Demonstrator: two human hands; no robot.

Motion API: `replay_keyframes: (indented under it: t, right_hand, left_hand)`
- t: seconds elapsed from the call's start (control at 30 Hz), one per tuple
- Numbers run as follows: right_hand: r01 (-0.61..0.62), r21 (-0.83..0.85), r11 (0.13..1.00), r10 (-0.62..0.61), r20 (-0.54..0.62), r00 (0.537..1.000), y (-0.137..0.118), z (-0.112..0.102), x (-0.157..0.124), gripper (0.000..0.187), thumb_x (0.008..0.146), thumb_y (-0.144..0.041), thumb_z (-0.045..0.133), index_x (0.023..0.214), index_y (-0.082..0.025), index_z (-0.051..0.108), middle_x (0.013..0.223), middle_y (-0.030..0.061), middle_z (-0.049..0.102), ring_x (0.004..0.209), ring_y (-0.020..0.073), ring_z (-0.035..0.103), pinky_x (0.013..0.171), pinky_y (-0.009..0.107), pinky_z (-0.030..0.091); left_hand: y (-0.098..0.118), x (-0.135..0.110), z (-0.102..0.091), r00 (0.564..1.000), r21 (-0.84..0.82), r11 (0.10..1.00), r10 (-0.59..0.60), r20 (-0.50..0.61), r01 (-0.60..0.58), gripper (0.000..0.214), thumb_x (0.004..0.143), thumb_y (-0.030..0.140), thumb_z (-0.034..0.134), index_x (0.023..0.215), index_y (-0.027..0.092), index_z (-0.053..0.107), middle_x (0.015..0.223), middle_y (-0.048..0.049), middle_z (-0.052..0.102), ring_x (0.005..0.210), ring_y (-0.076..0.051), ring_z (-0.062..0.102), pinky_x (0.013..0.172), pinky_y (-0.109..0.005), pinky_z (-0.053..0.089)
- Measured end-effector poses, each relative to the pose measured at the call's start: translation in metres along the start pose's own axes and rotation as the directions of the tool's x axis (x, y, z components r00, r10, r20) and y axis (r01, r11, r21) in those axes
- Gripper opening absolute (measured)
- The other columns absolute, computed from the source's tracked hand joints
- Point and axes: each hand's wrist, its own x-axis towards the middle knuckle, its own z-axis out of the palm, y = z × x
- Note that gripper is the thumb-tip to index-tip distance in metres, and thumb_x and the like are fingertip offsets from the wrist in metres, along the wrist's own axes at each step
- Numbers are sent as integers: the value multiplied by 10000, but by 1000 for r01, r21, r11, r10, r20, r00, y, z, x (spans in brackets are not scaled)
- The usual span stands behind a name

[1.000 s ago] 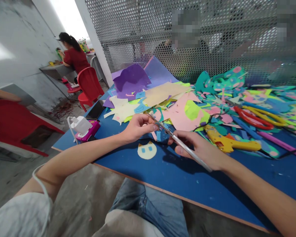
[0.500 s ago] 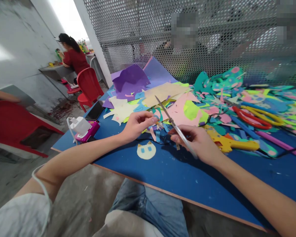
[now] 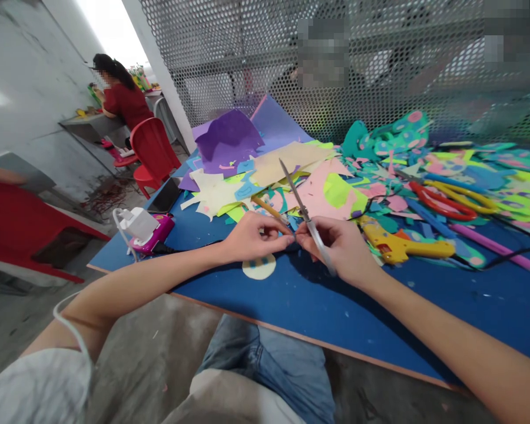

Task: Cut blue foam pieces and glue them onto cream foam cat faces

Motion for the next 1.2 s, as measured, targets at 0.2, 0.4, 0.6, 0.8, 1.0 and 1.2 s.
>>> replay_keyframes:
  t: [0.2, 0.4, 0.6, 0.8, 1.0, 1.2]
  right_hand:
    - [-46, 30, 999, 45, 37, 998, -2, 0, 0, 353, 739, -453, 841, 823, -173, 644, 572, -36, 577, 484, 101, 517, 483, 225, 427]
    - [-37, 66, 997, 38, -10, 999, 0, 0, 0, 386, 731, -484, 851, 835, -182, 635, 586, -38, 563, 482, 100, 511, 486, 232, 447]
    - [-24, 55, 998, 27, -57, 998, -3, 3, 1, 395, 735, -500, 856, 836, -181, 646, 581, -37, 556, 482, 102, 501, 471, 236, 435]
    - [11, -3, 1000, -11, 19, 1000, -4, -4, 3, 432, 780, -578, 778, 865, -173, 653, 604, -18, 571, 509, 132, 528, 511, 275, 475]
    - [3, -245, 969, 38, 163, 986, -1, -16, 6, 479, 713, -587, 810, 893, -161, 685, 782, 34, 650, 662, 172, 561, 591, 290, 483]
    - [58, -243, 968, 8, 263, 965, 1, -13, -1, 475, 784, -620, 749, 907, -171, 654, 797, 22, 599, 690, 156, 494, 610, 275, 415]
  left_hand:
    - [-2, 1, 1, 999, -69, 997, -20, -36, 18, 312, 879, 458, 698, 856, 158, 779, 560, 19, 582, 536, -85, 474, 574, -231, 369]
    - [-1, 1, 1, 999, -128, 991, -41, -17, 38, 324, 907, 457, 668, 908, 149, 767, 610, 8, 609, 548, -85, 487, 567, -230, 386]
    - [0, 0, 4, 995, -214, 972, -100, -1, 97, 320, 868, 456, 724, 903, 140, 763, 609, 9, 622, 538, -78, 494, 543, -225, 373]
    - [-3, 4, -2, 971, -447, 878, -227, -73, 172, 436, 813, 572, 776, 886, 146, 718, 621, 7, 640, 491, -93, 557, 511, -240, 428]
    - [-4, 7, -8, 943, -495, 869, -161, -291, -4, 394, 800, 525, 800, 813, 151, 676, 662, 13, 641, 542, -55, 495, 524, -209, 395]
    - [0, 6, -9, 950, -511, 859, -139, -279, -25, 338, 746, 423, 819, 717, 141, 635, 618, 32, 598, 541, -43, 461, 528, -194, 376]
